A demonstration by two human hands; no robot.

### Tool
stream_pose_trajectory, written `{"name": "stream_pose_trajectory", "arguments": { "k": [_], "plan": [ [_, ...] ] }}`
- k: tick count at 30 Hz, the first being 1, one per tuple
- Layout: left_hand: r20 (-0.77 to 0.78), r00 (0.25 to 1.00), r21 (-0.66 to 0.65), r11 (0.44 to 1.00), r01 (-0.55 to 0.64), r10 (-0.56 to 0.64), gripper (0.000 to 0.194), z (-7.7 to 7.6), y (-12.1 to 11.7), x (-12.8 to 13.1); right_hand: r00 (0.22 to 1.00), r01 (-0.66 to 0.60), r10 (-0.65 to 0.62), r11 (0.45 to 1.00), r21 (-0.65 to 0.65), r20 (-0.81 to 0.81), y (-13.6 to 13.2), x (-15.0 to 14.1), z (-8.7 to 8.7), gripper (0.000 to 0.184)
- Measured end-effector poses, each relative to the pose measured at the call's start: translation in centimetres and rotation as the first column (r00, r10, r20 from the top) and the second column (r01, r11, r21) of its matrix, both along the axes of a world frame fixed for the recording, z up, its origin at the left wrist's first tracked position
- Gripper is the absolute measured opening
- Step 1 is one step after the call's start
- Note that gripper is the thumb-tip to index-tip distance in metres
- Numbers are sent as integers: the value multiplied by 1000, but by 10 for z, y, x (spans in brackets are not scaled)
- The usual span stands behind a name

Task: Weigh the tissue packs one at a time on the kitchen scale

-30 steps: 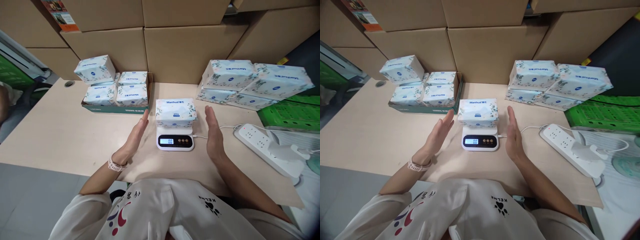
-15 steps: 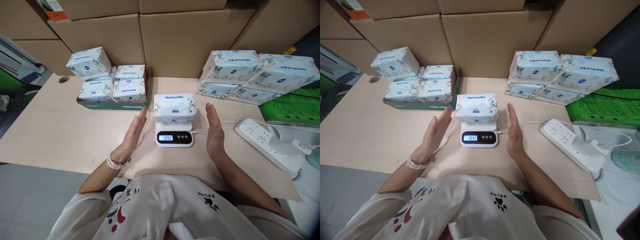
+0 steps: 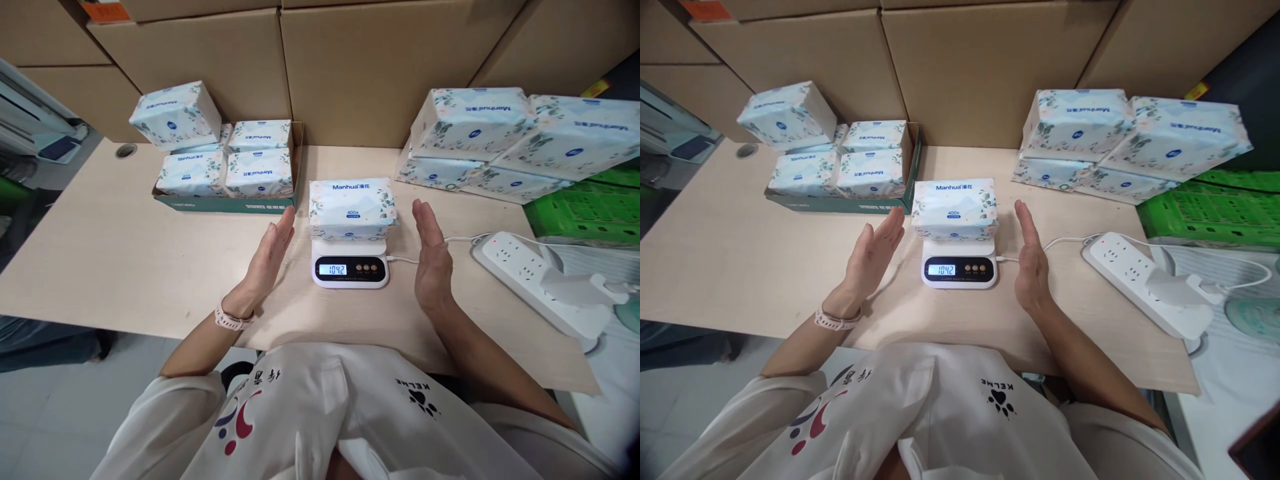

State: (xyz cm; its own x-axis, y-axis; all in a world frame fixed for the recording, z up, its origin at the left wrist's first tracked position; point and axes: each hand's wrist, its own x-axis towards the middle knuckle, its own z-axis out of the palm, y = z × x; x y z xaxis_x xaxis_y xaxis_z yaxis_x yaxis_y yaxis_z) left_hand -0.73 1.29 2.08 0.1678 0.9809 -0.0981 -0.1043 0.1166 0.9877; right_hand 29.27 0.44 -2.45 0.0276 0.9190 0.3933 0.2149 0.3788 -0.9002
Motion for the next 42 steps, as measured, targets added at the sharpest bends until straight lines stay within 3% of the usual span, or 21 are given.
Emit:
{"name": "stream_pose_trajectory", "arguments": {
  "k": [42],
  "plan": [
    [-9,999,-10,999,31,-31,85,5,0,0,999,-5,6,999,-40,39,0,0,-3,64]
  ]
}}
